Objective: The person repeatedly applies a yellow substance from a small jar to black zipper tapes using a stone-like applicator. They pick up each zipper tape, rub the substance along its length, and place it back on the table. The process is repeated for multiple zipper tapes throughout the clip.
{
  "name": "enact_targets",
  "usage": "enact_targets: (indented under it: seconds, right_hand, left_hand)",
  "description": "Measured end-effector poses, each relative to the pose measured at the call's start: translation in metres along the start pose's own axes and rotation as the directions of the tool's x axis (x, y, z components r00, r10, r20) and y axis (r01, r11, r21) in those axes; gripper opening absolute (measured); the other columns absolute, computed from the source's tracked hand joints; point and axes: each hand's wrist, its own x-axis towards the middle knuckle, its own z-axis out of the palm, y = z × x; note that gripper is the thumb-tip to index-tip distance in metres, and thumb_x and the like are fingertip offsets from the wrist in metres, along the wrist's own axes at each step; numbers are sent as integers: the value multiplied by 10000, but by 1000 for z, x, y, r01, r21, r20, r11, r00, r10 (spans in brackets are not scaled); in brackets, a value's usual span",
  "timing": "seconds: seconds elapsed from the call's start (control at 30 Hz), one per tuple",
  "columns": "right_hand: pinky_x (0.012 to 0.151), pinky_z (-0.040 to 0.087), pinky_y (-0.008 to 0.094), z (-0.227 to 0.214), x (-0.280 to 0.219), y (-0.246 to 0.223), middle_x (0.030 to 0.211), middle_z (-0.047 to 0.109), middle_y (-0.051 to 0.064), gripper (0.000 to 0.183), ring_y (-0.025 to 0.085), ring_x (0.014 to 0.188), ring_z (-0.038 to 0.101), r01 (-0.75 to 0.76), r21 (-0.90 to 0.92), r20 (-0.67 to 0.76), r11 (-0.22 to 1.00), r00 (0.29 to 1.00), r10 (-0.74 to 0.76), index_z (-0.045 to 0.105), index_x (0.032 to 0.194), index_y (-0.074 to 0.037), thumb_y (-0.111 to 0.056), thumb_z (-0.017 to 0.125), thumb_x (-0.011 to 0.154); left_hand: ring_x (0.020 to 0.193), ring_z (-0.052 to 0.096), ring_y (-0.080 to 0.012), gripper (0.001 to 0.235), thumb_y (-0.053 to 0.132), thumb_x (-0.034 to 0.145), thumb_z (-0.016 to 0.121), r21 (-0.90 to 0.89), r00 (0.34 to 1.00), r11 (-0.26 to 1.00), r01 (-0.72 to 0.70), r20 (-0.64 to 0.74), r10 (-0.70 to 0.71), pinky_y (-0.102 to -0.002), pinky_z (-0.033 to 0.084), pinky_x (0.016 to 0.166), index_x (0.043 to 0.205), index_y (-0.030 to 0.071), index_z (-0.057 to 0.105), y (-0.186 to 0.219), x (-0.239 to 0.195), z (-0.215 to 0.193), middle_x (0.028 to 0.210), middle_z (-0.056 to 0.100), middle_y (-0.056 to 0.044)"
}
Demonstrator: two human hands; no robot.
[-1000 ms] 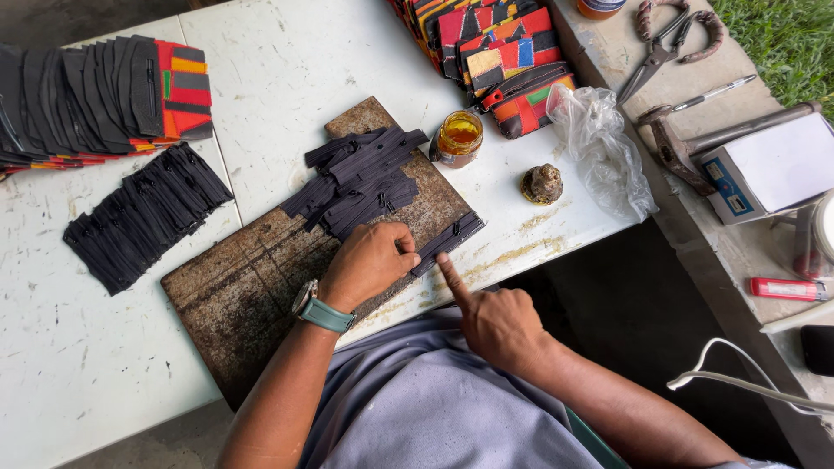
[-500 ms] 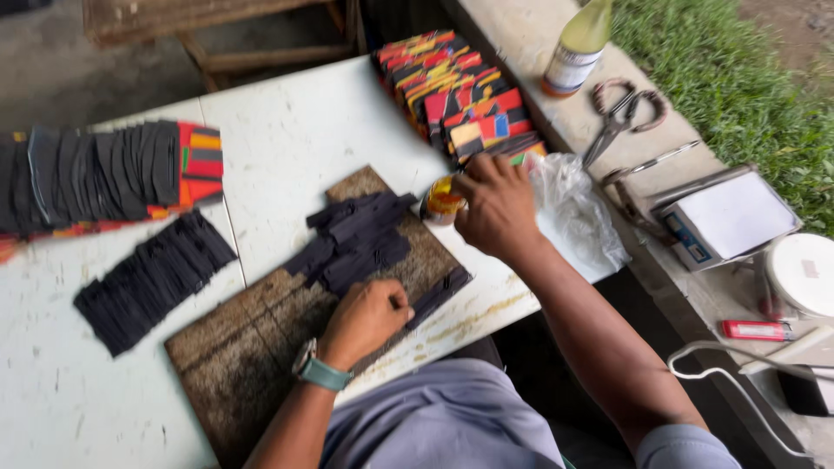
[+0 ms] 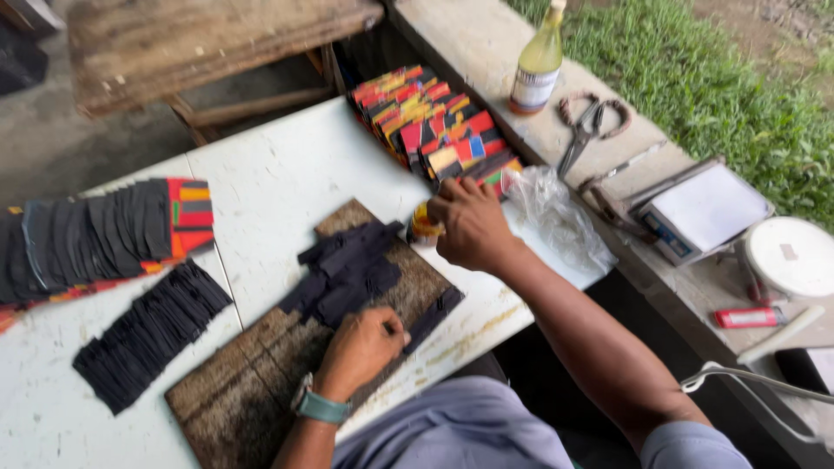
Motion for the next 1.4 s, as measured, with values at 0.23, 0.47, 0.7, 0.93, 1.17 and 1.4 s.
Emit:
enact_targets:
  seconds: [0.23,0.47,0.7,0.93,1.17,1.4]
  right_hand:
    - [739,555,292,-37,-126,-27,821,694,55,1141,147,699,624,-489,648,588,584,809,25,37,1648,-228,-10,645,708]
    - [713,545,305,-5,-145,-37,763,678,90,1181,150,676,598,-722,553,781,415,623,43,-156,1626,-256,-48,645,783]
    - [753,616,360,-3,-144,-61,740,747,204,1129,298,668,749,-588,339,771,734,621,141,-91,1636,-171,-113,645,782]
    - [735,608,366,-10,-136,-76,742,752,162,1058,311,659,750,-504,323,746,801,657,112,42,1640,-158,-112,647,773]
    - [633,602,395,1,-148,-85,673,736,141,1047,314,569,725,-386,432,652,815,758,14,109,1620,-114,-147,676,740]
    - [540,522,455,16,-147,-99,567,656,144,994,333,499,632,-151,91,694,984,719,46,58,1661,-156,-222,621,845]
  left_hand:
    - [628,766,-189,202,238,838,773,-48,1000,999,-14,16,14,-333,592,638,812,43,725,-5,3,0,676,765,-89]
    - [638,761,-184,198,226,818,795,-37,1000,999,-25,12,26,-333,592,632,812,44,718,-2,0,0,692,767,-91]
    - [647,760,-198,215,230,804,812,-24,998,997,-69,-13,69,-343,587,632,820,38,718,-4,0,0,691,751,-98]
    - [644,756,-239,228,244,803,818,13,1000,1000,-21,4,21,-374,572,629,840,44,715,-2,0,-1,683,746,-131]
    - [672,760,-243,226,245,798,816,-4,996,996,-86,-22,86,-378,584,645,835,42,724,-6,1,0,725,751,-129]
    - [691,767,-251,228,228,813,808,7,997,997,-78,-9,78,-382,590,653,848,23,714,-8,3,1,737,749,-139]
